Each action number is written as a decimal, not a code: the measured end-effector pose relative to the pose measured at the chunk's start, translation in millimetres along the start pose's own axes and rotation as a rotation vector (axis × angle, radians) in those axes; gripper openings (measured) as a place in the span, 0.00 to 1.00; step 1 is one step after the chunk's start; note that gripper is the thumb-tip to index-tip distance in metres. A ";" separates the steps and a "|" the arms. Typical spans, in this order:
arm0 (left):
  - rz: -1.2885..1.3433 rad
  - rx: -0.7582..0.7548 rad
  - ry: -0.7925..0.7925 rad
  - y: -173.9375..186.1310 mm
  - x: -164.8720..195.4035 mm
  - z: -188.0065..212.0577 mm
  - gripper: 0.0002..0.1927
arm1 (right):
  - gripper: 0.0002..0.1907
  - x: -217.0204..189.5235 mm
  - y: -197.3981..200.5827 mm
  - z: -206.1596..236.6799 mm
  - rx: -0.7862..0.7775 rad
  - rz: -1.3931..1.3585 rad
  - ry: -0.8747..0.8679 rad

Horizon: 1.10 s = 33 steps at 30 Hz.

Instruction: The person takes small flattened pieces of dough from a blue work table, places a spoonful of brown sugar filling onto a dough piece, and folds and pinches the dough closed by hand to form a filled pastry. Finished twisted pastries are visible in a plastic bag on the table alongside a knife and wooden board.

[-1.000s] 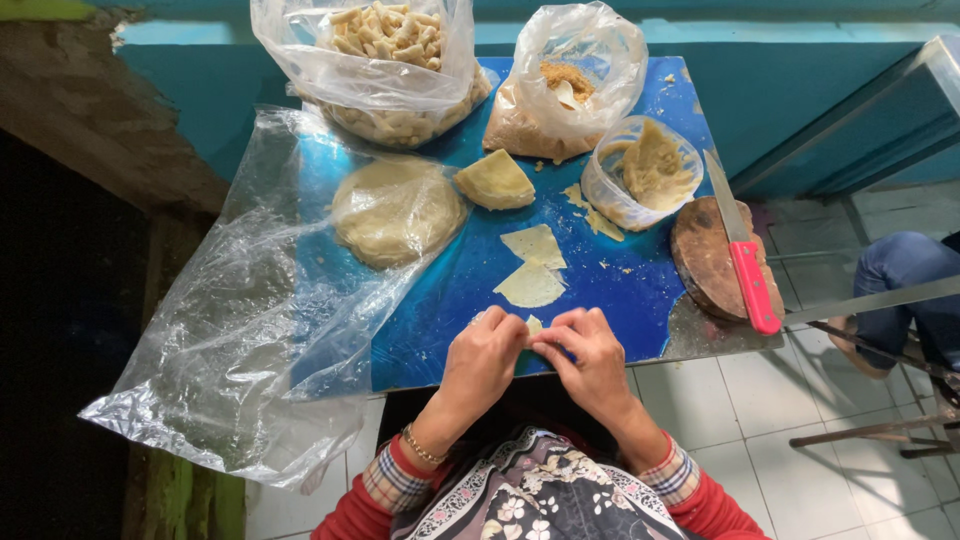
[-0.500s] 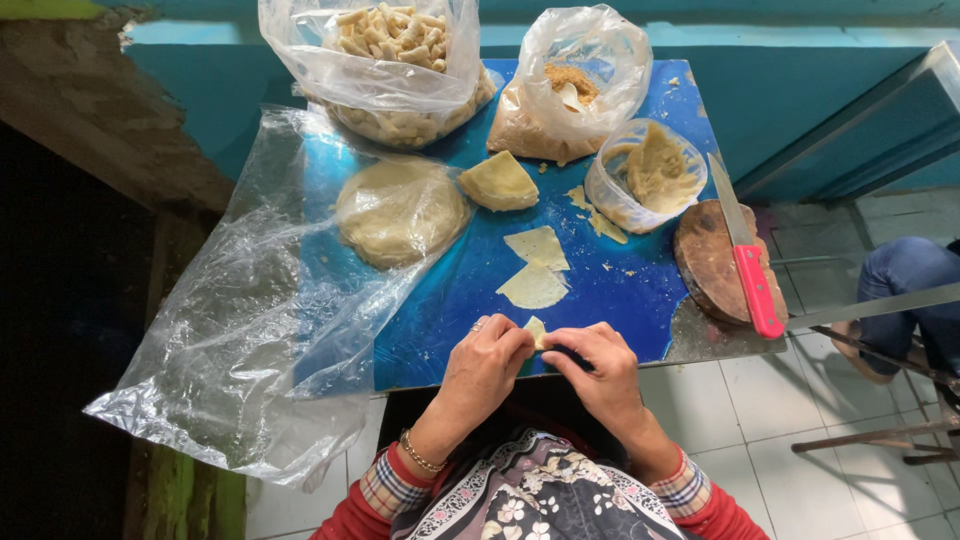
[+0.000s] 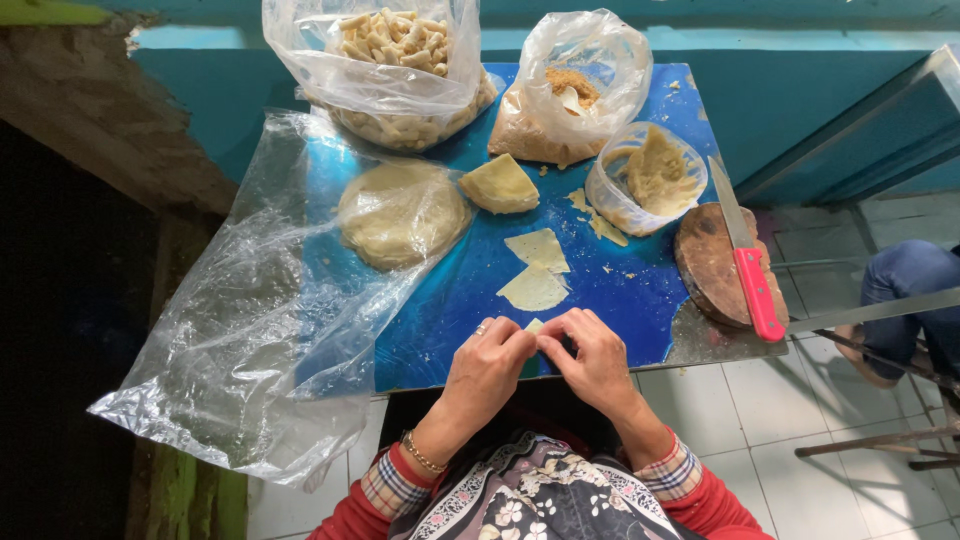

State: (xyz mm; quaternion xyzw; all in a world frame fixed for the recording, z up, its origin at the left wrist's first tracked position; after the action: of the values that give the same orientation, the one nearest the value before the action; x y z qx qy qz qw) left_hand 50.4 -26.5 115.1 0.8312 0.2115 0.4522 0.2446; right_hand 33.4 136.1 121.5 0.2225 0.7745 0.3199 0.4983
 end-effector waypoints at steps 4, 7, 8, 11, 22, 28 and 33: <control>-0.026 -0.004 0.039 -3.4 -5.8 -4.0 0.03 | 0.07 -13.7 7.3 5.4 0.102 0.103 0.053; -0.007 -0.014 0.067 -3.9 -10.1 -8.3 0.03 | 0.09 -26.5 8.6 7.8 0.151 0.218 0.317; 0.013 -0.023 0.083 -3.5 -11.6 -8.8 0.04 | 0.08 -24.7 7.8 6.9 0.159 0.226 0.296; 0.037 -0.024 0.036 -0.4 -12.1 -10.2 0.07 | 0.08 -16.0 4.7 -0.1 0.181 0.249 0.272; 0.025 0.020 0.054 -1.9 -18.7 -16.3 0.08 | 0.20 -22.5 -2.5 3.3 0.147 0.531 0.446; 0.072 -0.043 0.125 0.2 -25.0 -17.3 0.06 | 0.21 -29.5 4.7 -9.8 0.079 0.408 0.408; 0.305 -0.030 0.262 19.7 -35.8 -18.6 0.07 | 0.10 -41.7 34.3 -60.8 -0.067 0.321 0.496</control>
State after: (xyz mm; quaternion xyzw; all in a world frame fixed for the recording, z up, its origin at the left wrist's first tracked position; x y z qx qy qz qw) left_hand 19.2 -58.6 112.4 0.7839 0.1065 0.5915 0.1562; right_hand -4.4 115.7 190.5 0.2408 0.8165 0.4647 0.2436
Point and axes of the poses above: each hand's wrist, its own z-axis away from the middle knuckle, its own y-axis out of the back of the hand, x = y × z, the point moved 4 cm from there along -z, towards the middle knuckle, and after that the axes turned 5 degrees about y, right-handed, at the moved point
